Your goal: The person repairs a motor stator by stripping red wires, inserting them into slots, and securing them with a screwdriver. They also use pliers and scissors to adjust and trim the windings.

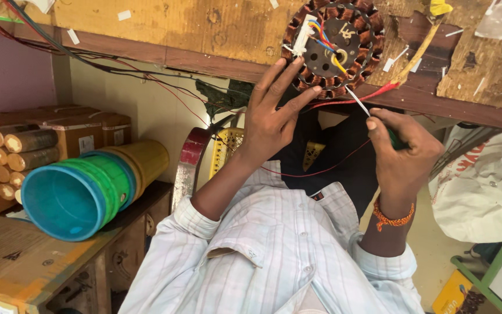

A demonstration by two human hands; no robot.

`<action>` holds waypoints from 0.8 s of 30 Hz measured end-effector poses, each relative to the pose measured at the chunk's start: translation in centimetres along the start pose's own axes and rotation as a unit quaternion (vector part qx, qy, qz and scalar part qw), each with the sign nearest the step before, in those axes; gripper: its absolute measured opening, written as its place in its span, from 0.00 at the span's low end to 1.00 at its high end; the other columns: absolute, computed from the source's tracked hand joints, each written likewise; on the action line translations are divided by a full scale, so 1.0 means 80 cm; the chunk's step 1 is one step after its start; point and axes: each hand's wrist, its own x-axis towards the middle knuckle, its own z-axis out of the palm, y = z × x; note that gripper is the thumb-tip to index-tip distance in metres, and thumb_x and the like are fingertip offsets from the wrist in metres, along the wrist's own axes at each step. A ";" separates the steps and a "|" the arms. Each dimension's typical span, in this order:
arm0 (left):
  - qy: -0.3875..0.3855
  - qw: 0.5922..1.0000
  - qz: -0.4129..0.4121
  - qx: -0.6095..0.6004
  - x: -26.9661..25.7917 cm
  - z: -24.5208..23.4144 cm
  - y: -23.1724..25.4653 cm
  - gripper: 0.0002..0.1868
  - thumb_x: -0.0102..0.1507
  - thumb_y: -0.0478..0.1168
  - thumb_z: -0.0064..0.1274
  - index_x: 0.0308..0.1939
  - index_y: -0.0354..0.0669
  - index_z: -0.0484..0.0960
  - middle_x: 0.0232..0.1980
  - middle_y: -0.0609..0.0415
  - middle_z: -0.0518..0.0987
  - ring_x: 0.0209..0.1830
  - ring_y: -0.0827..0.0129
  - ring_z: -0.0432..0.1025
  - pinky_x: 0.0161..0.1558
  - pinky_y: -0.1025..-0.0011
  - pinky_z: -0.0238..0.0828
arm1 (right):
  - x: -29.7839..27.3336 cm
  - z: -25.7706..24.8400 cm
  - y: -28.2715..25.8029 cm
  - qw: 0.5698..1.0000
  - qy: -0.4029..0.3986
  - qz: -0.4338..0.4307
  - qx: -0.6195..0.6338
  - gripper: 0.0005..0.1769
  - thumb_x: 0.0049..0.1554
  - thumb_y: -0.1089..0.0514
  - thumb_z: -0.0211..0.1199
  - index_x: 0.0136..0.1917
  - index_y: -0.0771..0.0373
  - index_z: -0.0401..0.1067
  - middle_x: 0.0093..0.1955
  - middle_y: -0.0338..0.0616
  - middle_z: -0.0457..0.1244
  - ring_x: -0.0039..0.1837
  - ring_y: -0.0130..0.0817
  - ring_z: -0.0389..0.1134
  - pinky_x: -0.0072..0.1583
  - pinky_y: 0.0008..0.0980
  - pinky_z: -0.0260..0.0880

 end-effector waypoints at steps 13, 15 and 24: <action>0.089 0.994 0.046 0.050 -0.004 0.030 -0.023 0.24 0.70 0.27 0.51 0.61 0.64 0.84 0.71 0.55 0.74 0.75 0.56 0.66 0.60 0.64 0.69 | 0.010 -0.004 0.000 0.997 -0.018 0.046 0.062 0.07 0.63 0.66 0.71 0.55 0.68 0.80 0.46 0.42 0.70 0.47 0.22 0.68 0.50 0.22 0.66; 0.091 0.993 0.048 0.049 -0.005 0.031 -0.023 0.24 0.70 0.27 0.50 0.61 0.63 0.84 0.71 0.55 0.74 0.76 0.56 0.66 0.62 0.63 0.69 | 0.010 -0.007 -0.003 0.999 -0.022 0.006 0.032 0.06 0.64 0.66 0.72 0.54 0.69 0.79 0.50 0.43 0.72 0.50 0.24 0.69 0.54 0.24 0.67; 0.096 0.992 0.054 0.053 -0.007 0.036 -0.027 0.24 0.70 0.26 0.50 0.61 0.63 0.85 0.72 0.56 0.74 0.76 0.56 0.66 0.59 0.63 0.70 | -0.004 0.016 -0.001 0.997 0.044 -0.058 -0.003 0.11 0.60 0.70 0.75 0.56 0.67 0.79 0.49 0.47 0.70 0.49 0.33 0.71 0.52 0.29 0.68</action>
